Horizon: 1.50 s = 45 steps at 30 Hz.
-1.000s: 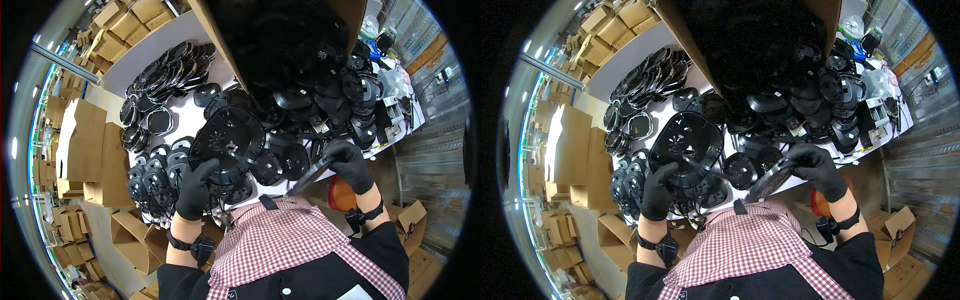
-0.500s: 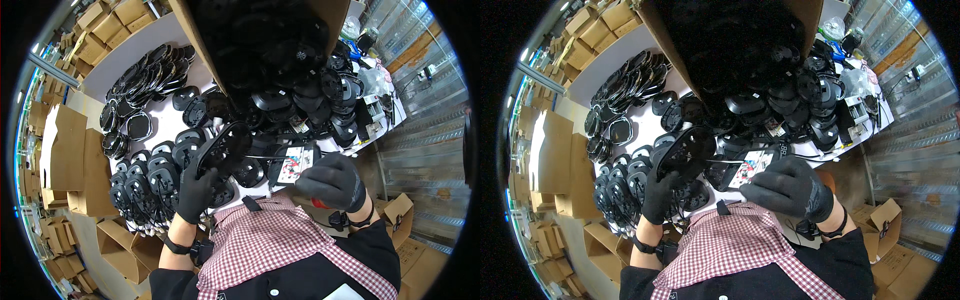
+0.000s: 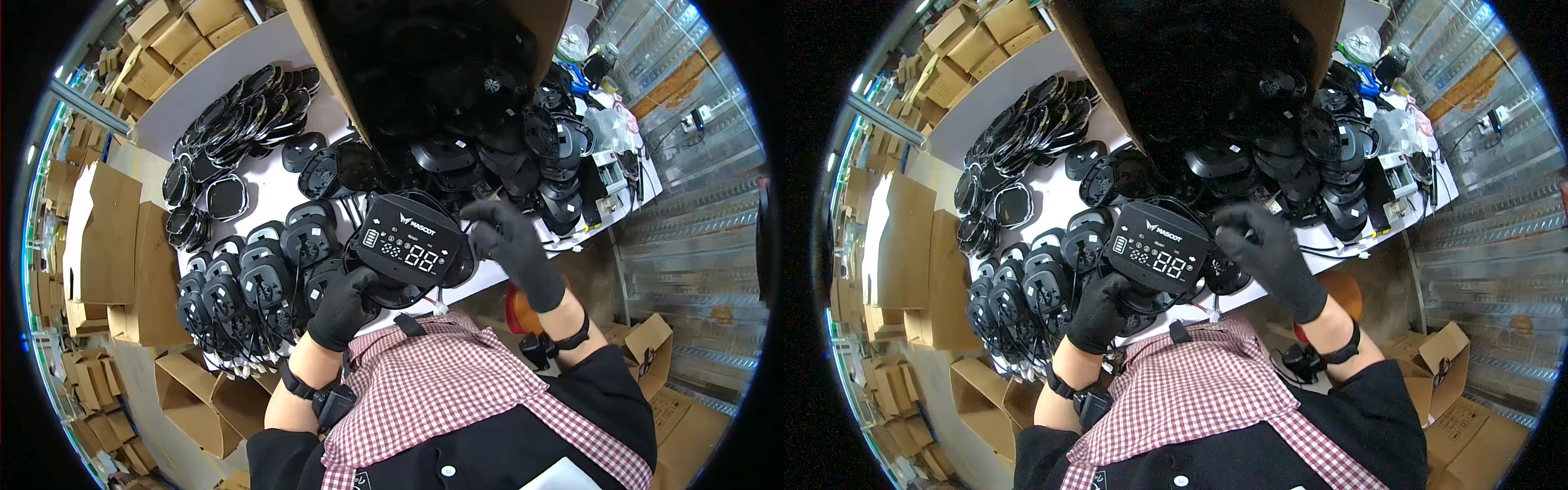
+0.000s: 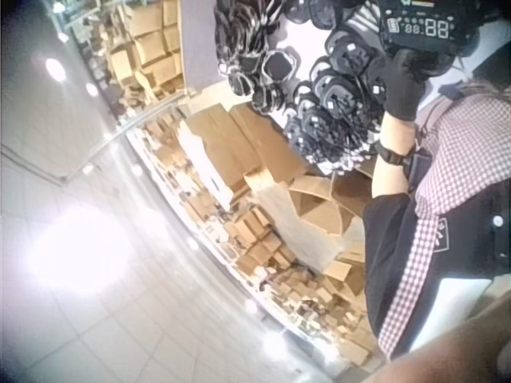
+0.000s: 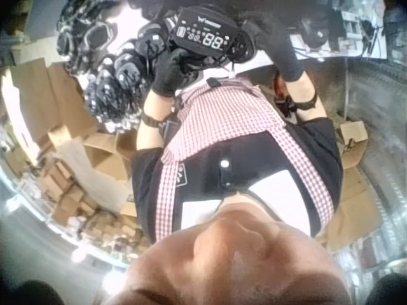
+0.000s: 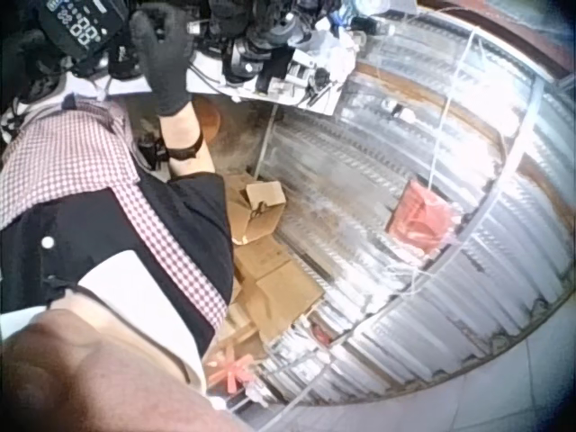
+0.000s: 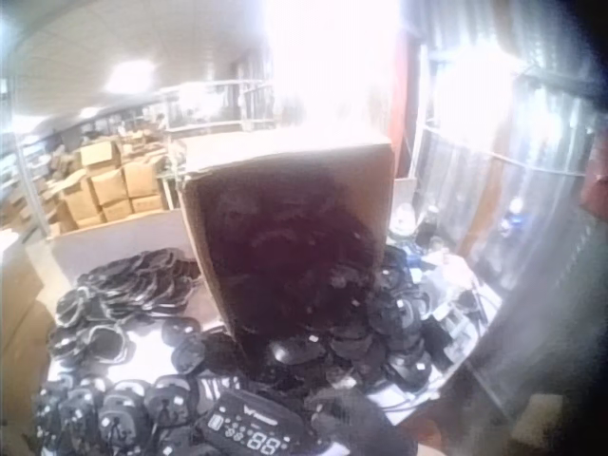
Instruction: The recorder is assembling electronic components, possibly digital displays or control panels, in a warehouse or factory setting.
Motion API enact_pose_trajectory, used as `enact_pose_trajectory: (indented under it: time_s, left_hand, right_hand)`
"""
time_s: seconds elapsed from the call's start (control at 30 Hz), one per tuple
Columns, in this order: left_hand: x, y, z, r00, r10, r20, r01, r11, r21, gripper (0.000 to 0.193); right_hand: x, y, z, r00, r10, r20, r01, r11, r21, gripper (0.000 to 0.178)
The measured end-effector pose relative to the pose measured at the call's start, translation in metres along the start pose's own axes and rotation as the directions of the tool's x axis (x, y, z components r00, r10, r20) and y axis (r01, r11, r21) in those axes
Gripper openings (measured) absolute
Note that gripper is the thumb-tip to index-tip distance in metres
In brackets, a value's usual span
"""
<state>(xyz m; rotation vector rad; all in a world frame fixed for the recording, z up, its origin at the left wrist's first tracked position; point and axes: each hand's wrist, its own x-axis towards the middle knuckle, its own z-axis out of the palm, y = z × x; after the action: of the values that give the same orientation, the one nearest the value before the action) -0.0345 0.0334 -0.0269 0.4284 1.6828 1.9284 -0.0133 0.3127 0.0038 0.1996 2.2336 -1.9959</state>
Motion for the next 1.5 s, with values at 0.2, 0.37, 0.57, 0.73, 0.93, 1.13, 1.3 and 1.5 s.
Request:
enact_pose_trajectory:
  time_s: [0.2, 0.37, 0.57, 0.73, 0.93, 1.13, 1.3, 1.5]
  left_hand:
    - [0.001, 0.023, 0.009, 0.991, -0.111, 0.070, 0.094, 0.973, 0.209, 0.033]
    - [0.011, 0.010, 0.016, 0.965, -0.256, 0.055, 0.261, 0.961, -0.088, 0.033]
    - [0.010, 0.026, 0.027, 0.928, -0.372, -0.014, 0.358, 0.902, -0.241, 0.034]
    - [0.001, 0.034, 0.031, 0.968, -0.221, -0.122, 0.207, 0.971, -0.118, 0.029]
    - [0.007, 0.049, 0.041, 0.955, -0.214, -0.206, 0.185, 0.971, -0.151, 0.028]
    - [0.014, 0.019, 0.013, 0.987, 0.030, -0.157, -0.004, 0.986, 0.165, 0.038]
    - [0.017, 0.019, 0.012, 0.968, 0.251, -0.027, -0.209, 0.858, 0.468, 0.041]
    - [0.022, 0.006, 0.021, 0.999, -0.031, -0.027, 0.035, 0.987, 0.155, 0.036]
  right_hand:
    - [-0.024, 0.002, 0.034, 0.894, -0.400, -0.201, 0.297, 0.867, -0.401, 0.045]
    - [-0.018, -0.002, 0.040, 0.851, -0.511, -0.119, 0.361, 0.735, -0.573, 0.062]
    - [-0.029, -0.007, 0.037, 0.838, -0.544, -0.044, 0.364, 0.618, -0.697, 0.083]
    - [-0.038, -0.024, 0.036, 0.871, -0.477, -0.114, 0.337, 0.751, -0.568, 0.080]
    - [-0.053, -0.023, 0.031, 0.926, -0.378, -0.005, 0.358, 0.882, -0.306, 0.063]
    - [-0.041, -0.004, 0.016, 0.949, -0.048, -0.312, 0.157, 0.929, 0.334, 0.053]
    - [-0.035, -0.015, -0.005, 0.980, 0.011, -0.199, 0.044, 0.962, 0.269, 0.042]
    - [-0.024, -0.024, -0.007, 0.999, -0.038, 0.014, 0.039, 0.994, -0.099, 0.037]
